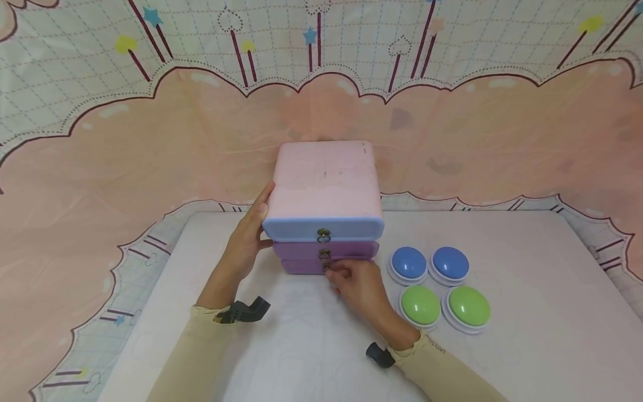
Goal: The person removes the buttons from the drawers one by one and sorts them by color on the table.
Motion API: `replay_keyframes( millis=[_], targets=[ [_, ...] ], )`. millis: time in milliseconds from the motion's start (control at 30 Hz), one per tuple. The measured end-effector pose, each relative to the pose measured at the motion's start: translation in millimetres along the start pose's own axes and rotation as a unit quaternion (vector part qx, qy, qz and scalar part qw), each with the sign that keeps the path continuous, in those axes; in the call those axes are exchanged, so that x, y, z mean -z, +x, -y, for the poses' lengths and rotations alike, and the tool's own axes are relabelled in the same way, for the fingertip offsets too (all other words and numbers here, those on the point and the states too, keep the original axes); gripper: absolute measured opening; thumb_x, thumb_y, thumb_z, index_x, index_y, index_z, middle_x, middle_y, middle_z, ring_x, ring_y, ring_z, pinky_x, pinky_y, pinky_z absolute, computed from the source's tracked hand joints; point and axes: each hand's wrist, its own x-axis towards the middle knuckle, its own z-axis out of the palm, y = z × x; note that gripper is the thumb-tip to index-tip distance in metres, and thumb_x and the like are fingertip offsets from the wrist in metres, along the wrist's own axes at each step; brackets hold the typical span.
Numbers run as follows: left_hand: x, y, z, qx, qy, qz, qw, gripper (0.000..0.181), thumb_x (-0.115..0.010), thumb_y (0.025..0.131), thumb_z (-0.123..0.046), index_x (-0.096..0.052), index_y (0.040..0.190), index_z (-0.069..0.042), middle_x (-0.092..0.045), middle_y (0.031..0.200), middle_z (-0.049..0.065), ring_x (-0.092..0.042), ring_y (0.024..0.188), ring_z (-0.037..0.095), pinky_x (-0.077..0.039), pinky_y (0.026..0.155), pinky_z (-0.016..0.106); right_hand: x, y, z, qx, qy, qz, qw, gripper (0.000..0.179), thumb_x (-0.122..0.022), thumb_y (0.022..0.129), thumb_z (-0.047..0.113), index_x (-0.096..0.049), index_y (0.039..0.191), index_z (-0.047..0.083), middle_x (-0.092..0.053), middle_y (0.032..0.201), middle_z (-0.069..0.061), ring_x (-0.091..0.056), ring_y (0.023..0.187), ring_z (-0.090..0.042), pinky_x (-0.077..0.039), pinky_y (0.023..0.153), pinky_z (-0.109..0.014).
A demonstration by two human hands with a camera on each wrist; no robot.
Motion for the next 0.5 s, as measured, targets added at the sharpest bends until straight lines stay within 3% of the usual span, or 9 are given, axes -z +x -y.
replay_keyframes(
  millis=[500],
  targets=[
    [-0.4,0.2,-0.6,0.0,-0.005,0.0,1.0,0.047,-0.033,0.108,-0.051,-0.03,0.156,-0.053,-0.018,0.167,-0.023,-0.023,0.154,0.024,-0.038,0.105,0.074,-8.3,5.6,-11.6,0.004,-0.003,0.019,0.9998,0.014,-0.076,0.09,0.015,-0.078,0.097,0.004,-0.071,0.063,-0.001,-0.064,0.056,-0.011,-0.046,0.058,-0.023]
  ],
)
